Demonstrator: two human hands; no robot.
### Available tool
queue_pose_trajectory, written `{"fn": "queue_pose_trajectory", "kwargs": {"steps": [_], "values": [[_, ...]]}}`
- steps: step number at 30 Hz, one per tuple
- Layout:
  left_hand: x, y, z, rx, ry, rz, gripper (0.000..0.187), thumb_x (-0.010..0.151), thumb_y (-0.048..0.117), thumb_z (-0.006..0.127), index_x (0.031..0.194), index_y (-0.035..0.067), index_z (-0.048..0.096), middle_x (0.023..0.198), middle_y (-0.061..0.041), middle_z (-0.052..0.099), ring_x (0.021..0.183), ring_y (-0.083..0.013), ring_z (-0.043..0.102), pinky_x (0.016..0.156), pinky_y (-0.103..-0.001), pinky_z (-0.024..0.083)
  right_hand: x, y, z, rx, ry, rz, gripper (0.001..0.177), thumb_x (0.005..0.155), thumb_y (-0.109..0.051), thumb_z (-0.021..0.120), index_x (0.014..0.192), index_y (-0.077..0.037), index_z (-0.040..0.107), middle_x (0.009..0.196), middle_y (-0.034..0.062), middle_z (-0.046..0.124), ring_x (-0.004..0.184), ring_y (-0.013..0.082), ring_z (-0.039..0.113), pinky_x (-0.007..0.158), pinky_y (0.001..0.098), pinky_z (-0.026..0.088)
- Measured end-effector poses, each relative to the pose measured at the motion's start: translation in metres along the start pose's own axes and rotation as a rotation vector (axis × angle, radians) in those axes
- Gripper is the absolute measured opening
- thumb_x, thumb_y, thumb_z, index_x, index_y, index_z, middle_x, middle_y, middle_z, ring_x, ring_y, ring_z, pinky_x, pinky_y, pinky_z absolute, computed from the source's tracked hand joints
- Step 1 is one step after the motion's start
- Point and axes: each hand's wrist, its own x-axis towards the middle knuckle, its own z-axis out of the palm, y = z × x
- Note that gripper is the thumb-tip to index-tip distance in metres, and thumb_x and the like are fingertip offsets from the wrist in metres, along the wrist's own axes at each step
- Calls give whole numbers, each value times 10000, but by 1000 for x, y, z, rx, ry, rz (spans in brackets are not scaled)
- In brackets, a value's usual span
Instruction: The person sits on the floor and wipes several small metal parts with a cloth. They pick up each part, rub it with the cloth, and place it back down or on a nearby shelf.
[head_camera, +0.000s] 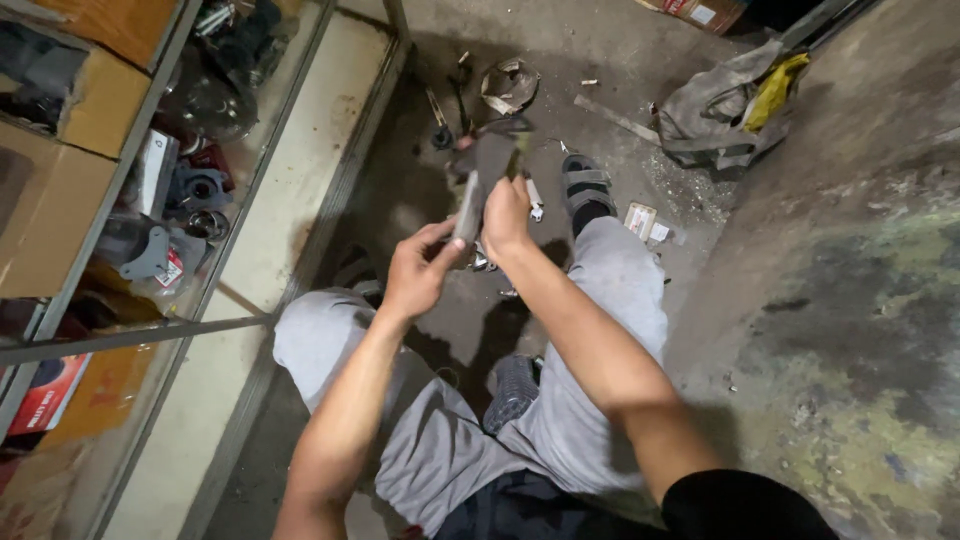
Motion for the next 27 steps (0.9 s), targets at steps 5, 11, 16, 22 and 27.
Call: {"fn": "queue_pose_trajectory", "kwargs": {"steps": [5, 11, 16, 22, 27], "values": [[6, -5, -6, -91, 132, -133, 348, 1007, 135, 643, 1328, 3, 669, 1135, -101, 768, 981, -126, 690, 896, -295, 559, 3, -5, -3, 245, -301, 225, 259, 1072, -238, 493, 1220, -67, 620, 1029, 107, 712, 921, 241, 708, 830, 408, 593], [4, 21, -5, 120, 180, -8, 316, 1010, 109, 622, 1294, -25, 661, 1122, -139, 744, 978, -160, 731, 856, -285, 578, 16, -9, -3, 222, -324, 259, 350, 1079, -352, 562, 1158, -18, 632, 917, 134, 690, 852, 305, 705, 769, 433, 596], [10, 16, -8, 136, 173, -67, 329, 1006, 131, 590, 1298, -4, 660, 1081, -100, 746, 914, -141, 740, 827, -293, 580, 24, -12, -4, 354, -257, 429, 423, 1026, -444, 501, 1118, -58, 648, 891, 105, 679, 859, 279, 714, 724, 443, 602], [14, -25, -11, -608, 38, -197, 396, 1082, 138, 547, 1429, -45, 601, 1102, -109, 703, 926, -165, 658, 883, -324, 549, -2, -24, 7, 531, -261, 303, 336, 984, -335, 502, 1139, -70, 638, 1027, 104, 740, 892, 253, 725, 814, 397, 601], [6, -4, -8, -555, -52, -306, 402, 1054, 140, 534, 1407, -46, 572, 1133, -97, 708, 905, -162, 680, 827, -322, 579, 6, 0, -9, 116, -232, 93, 434, 1047, -456, 595, 1177, -45, 643, 987, 104, 717, 832, 232, 713, 772, 398, 577]]}}
